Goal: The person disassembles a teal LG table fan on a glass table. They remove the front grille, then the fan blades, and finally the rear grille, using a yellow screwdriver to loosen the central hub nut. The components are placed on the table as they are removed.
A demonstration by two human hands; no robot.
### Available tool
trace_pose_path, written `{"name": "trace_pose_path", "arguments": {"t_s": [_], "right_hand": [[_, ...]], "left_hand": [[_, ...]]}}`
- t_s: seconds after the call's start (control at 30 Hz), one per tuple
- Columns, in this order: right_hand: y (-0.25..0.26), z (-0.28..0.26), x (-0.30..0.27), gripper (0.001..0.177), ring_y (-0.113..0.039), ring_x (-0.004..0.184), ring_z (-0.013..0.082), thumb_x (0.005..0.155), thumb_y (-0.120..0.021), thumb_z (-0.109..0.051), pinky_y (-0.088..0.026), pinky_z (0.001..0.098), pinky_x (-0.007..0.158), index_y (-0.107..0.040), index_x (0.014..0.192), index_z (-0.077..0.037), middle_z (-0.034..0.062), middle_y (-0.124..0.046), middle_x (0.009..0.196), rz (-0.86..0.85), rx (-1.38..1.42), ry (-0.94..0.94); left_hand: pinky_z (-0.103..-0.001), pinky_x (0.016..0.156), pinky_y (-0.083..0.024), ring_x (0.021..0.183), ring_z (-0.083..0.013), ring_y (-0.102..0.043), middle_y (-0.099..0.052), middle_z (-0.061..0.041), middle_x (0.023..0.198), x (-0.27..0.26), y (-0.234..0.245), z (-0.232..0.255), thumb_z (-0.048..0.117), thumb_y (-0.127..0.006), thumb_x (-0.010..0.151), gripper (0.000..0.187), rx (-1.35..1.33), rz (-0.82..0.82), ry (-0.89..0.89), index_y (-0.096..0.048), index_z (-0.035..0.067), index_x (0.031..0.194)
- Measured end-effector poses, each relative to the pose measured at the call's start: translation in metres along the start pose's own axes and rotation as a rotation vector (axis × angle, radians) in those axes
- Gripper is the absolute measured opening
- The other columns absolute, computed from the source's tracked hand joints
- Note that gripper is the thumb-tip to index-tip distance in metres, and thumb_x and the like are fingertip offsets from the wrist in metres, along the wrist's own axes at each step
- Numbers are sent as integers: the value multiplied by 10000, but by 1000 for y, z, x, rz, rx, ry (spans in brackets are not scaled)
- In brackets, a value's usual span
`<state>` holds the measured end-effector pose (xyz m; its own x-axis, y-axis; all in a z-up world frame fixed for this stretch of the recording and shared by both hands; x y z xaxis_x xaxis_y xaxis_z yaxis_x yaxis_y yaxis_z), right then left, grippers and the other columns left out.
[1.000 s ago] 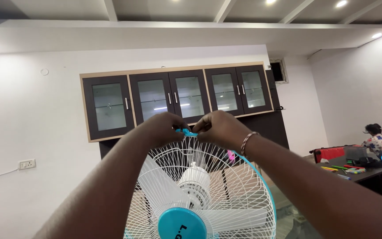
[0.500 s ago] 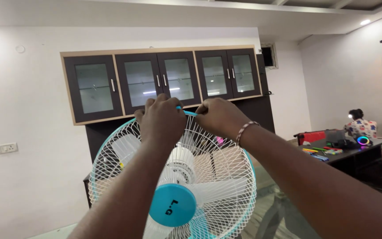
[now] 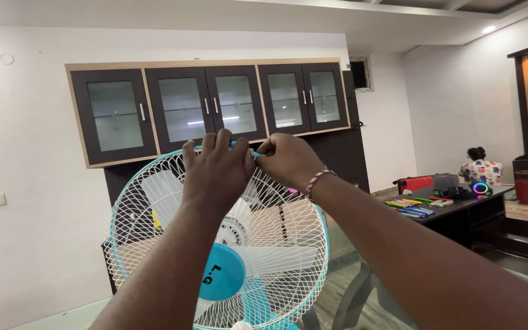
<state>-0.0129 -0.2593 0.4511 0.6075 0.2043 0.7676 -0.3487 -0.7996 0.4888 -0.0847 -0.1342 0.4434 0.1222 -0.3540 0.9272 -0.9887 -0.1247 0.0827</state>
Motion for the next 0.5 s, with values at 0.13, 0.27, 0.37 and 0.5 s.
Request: {"name": "trace_pose_path", "arguments": {"t_s": [0.13, 0.27, 0.37, 0.5], "right_hand": [[-2, 13, -2, 347, -706, 834, 154, 874, -666, -258, -571, 310, 776, -766, 1143, -63, 85, -778, 936, -134, 281, -16], [0, 32, -5, 385, -695, 868, 74, 886, -713, -279, -568, 274, 792, -706, 1210, -71, 35, -761, 1019, -288, 335, -61], [1, 44, -8, 401, -647, 828, 87, 883, -744, -291, -545, 283, 746, -723, 1213, -64, 53, -754, 1051, -356, 349, -96], [-2, 52, -5, 343, -633, 753, 123, 875, -737, -248, -546, 311, 669, -717, 1161, -59, 59, -750, 984, -368, 349, -138]], "left_hand": [[-664, 962, -432, 1087, -266, -592, -577, -76, 1082, -2, -5, -8, 386, -455, 1056, 309, 19, 13, 28, -651, 146, 1062], [-675, 919, -431, 1040, -268, -598, -573, -93, 1068, -1, -7, -11, 389, -457, 1046, 327, 53, 3, 46, -653, 128, 1060], [-670, 930, -433, 1038, -271, -600, -578, -87, 1059, 0, -5, -10, 372, -467, 1041, 305, 33, 32, 41, -656, 133, 1040], [-657, 947, -439, 1024, -274, -608, -588, -80, 1019, -1, -5, -3, 373, -476, 1052, 309, 4, 42, 16, -655, 126, 1007]]}}
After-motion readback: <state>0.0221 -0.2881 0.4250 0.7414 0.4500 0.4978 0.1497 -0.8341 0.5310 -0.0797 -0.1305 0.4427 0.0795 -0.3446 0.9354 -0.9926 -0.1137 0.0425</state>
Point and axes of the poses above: each hand's wrist, its own x-axis towards the middle knuckle, its own y-axis out of the back of the hand, z = x × y, the point moved 7 cm from there along x, towards the middle knuckle
